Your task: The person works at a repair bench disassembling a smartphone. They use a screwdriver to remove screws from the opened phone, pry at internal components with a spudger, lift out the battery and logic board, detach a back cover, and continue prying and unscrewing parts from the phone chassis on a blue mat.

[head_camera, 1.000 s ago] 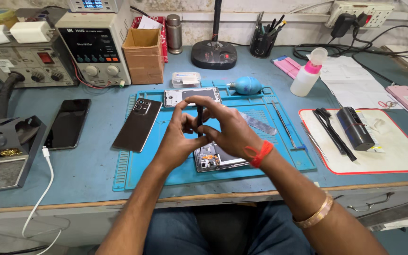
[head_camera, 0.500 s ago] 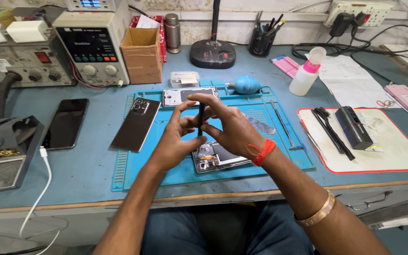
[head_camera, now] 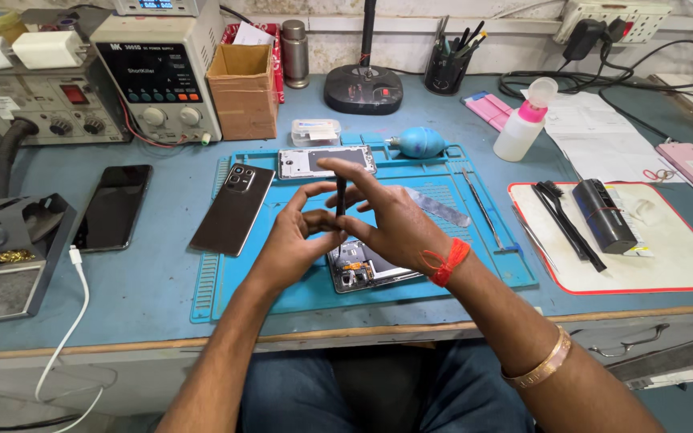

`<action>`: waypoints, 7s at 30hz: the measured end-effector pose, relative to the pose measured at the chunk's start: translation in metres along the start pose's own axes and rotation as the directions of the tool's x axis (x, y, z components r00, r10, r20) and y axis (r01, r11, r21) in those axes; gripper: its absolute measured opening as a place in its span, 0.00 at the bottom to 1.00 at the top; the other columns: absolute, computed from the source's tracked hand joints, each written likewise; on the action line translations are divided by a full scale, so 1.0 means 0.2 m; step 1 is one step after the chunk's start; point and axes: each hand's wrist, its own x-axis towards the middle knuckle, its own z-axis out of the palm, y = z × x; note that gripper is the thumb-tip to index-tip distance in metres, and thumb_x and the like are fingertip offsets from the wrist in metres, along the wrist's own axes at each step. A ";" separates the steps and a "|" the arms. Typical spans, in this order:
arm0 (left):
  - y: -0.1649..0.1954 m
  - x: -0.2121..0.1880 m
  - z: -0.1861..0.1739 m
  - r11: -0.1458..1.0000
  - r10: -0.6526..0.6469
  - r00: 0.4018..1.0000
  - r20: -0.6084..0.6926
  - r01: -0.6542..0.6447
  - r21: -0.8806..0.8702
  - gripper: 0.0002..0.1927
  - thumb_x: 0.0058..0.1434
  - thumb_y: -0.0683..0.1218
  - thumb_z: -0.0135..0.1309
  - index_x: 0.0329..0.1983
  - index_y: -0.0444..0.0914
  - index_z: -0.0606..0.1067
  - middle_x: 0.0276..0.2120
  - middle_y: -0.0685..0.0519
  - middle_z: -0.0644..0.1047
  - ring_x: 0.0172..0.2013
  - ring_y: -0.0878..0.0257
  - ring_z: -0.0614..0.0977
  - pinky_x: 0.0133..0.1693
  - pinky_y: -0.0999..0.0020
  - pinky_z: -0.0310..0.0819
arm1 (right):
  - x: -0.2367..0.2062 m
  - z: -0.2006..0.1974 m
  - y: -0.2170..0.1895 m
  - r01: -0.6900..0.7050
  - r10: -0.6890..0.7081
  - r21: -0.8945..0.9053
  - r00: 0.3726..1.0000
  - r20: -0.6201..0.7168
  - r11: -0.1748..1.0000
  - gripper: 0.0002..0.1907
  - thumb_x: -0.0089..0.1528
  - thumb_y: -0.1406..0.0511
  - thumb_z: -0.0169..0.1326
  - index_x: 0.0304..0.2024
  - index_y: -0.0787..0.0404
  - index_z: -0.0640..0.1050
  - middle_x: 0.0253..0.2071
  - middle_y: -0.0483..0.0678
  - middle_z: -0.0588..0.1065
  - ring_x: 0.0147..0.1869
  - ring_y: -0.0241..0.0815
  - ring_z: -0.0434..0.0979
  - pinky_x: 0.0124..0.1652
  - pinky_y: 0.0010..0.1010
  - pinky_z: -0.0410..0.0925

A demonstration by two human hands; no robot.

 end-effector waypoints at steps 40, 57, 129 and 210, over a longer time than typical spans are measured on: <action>0.16 -0.21 0.03 0.528 -0.180 0.983 0.039 0.063 0.847 0.58 0.36 0.58 0.76 0.72 0.58 0.60 0.63 0.53 0.71 0.67 0.49 0.62 0.67 0.50 0.53 | -0.27 -0.25 0.21 -0.259 0.306 0.168 0.865 -0.398 0.951 0.32 0.63 0.73 0.60 0.66 0.59 0.61 0.42 0.54 0.81 0.45 0.39 0.83 0.43 0.30 0.78; 0.14 -0.23 0.04 0.634 -0.107 0.993 0.044 0.034 0.772 0.51 0.42 0.52 0.71 0.69 0.53 0.59 0.63 0.56 0.74 0.66 0.48 0.64 0.67 0.51 0.52 | -0.21 0.03 0.04 -0.144 0.143 0.014 0.970 -0.195 0.990 0.34 0.63 0.69 0.62 0.69 0.53 0.63 0.42 0.49 0.82 0.46 0.40 0.86 0.43 0.31 0.79; 0.10 -0.22 0.03 0.612 -0.091 0.995 0.028 0.034 0.790 0.52 0.43 0.56 0.71 0.70 0.48 0.59 0.63 0.51 0.72 0.66 0.47 0.63 0.65 0.49 0.57 | -0.10 0.02 -0.08 -0.021 0.020 0.038 1.000 0.007 0.999 0.36 0.62 0.72 0.61 0.70 0.55 0.62 0.48 0.51 0.80 0.50 0.42 0.83 0.52 0.36 0.77; 0.14 -0.26 0.07 0.737 -0.012 0.996 0.083 -0.047 0.674 0.46 0.50 0.44 0.68 0.69 0.50 0.58 0.62 0.50 0.72 0.54 0.54 0.80 0.56 0.52 0.75 | -0.40 -0.40 0.36 -0.477 0.642 -0.713 0.765 -0.050 0.513 0.23 0.63 0.57 0.55 0.61 0.49 0.71 0.44 0.54 0.79 0.53 0.55 0.78 0.49 0.46 0.71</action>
